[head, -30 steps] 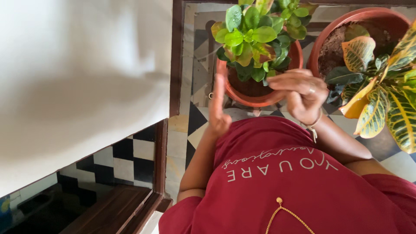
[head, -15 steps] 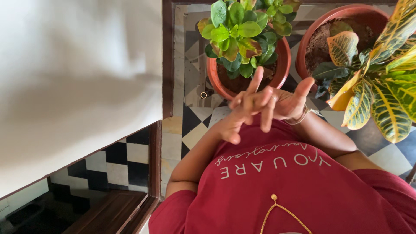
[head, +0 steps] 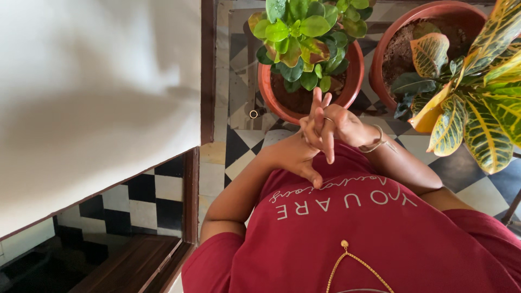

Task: The person sprays water onto the leaves of two potted plants using a small spray bottle. They alternate between a green-leafed plant and a yellow-green variegated plant, holding the leaves with one hand while spraying with the other.

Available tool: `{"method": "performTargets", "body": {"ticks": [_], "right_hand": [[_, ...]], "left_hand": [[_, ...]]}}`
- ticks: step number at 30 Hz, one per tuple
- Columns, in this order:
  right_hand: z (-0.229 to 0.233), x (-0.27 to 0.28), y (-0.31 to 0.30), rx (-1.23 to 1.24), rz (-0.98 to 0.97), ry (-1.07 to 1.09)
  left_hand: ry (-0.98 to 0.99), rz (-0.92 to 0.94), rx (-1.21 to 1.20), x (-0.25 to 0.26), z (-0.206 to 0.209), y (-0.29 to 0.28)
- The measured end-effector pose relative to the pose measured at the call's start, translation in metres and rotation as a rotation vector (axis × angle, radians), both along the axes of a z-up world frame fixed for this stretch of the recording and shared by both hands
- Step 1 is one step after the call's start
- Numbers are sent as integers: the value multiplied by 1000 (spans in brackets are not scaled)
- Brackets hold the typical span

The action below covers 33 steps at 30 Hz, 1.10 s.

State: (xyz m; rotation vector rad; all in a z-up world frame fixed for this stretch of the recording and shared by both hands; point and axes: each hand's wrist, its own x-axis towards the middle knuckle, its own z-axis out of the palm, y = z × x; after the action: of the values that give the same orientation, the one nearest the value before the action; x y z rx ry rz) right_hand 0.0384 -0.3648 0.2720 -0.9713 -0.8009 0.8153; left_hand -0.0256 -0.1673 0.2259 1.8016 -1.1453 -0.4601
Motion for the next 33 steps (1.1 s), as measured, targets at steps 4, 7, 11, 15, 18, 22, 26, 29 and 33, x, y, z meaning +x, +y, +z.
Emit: {"method": "performTargets", "body": {"ticks": [4,7,11,15,18,22,26,29,33], "right_hand": [[-17,-10,-7,-72,-93,-62],[-11,-17,-4,-71,-249,-253],[18,-20,22,-132,-111,-605],[12,-27,28,-345,-62,-795],[-10,-35,20,-552,236,-722],[-28,-38,14,-617,413,-644],[-29,-35,15,-464,401,-540],[-17,-24,25,-304,257,-460],[10,-12,31,-108,99,-130]], "left_hand": [[10,76,-114,1,1,0],[145,219,-458,4,8,-2],[736,253,-1102,3,17,-12],[893,481,-787,6,34,-3],[894,470,-585,1,43,5],[964,510,-533,-8,46,4],[1023,576,-479,-16,34,8],[881,523,-639,-9,21,9],[676,601,-664,-16,31,0]]}}
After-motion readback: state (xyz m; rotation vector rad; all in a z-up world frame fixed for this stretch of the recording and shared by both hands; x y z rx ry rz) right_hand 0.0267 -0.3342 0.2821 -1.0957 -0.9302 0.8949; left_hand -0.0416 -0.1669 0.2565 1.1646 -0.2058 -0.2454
